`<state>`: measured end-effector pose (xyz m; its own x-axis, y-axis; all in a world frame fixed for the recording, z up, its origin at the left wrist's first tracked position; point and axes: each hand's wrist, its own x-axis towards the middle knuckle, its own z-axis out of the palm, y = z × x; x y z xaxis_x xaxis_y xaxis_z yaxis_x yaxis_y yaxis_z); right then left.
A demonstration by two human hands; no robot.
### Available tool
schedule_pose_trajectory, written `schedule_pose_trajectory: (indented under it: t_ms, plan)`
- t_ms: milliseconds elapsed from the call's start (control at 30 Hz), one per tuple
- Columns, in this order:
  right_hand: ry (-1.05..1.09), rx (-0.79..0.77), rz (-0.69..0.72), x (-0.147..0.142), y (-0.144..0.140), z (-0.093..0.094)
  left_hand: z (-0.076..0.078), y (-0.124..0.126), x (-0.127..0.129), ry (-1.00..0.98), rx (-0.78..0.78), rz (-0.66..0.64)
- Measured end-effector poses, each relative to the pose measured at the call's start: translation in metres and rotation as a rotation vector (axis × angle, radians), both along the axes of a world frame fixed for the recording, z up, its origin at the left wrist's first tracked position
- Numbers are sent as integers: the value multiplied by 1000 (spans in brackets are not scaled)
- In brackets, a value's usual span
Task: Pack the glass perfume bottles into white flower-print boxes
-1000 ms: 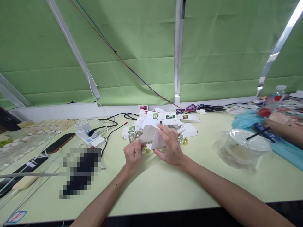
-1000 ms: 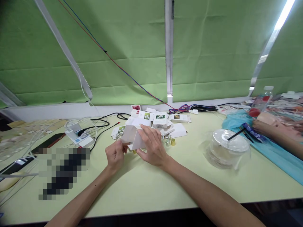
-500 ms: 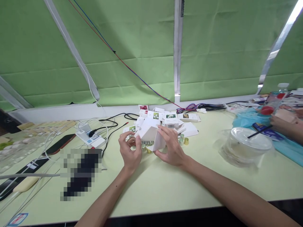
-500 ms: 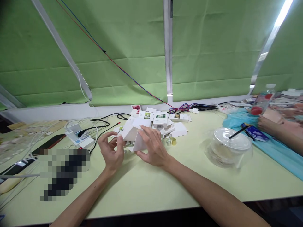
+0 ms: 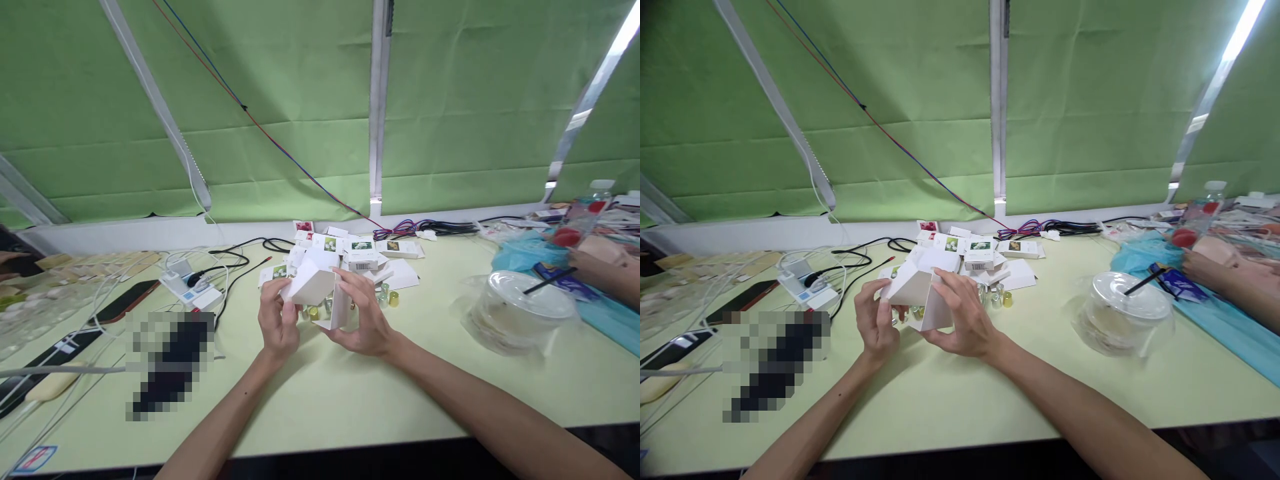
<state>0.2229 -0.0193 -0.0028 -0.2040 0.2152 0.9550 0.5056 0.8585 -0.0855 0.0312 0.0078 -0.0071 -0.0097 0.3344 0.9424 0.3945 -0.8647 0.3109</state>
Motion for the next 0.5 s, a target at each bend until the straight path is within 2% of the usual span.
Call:
schedule_pose_trajectory:
  t_ms: [233, 500]
  plan:
    - [56, -28, 139, 0, 2, -3, -5, 0, -4, 49, 40, 34]
    - [131, -181, 123, 1, 2, -13, -1, -2, -3, 158, 24, -62]
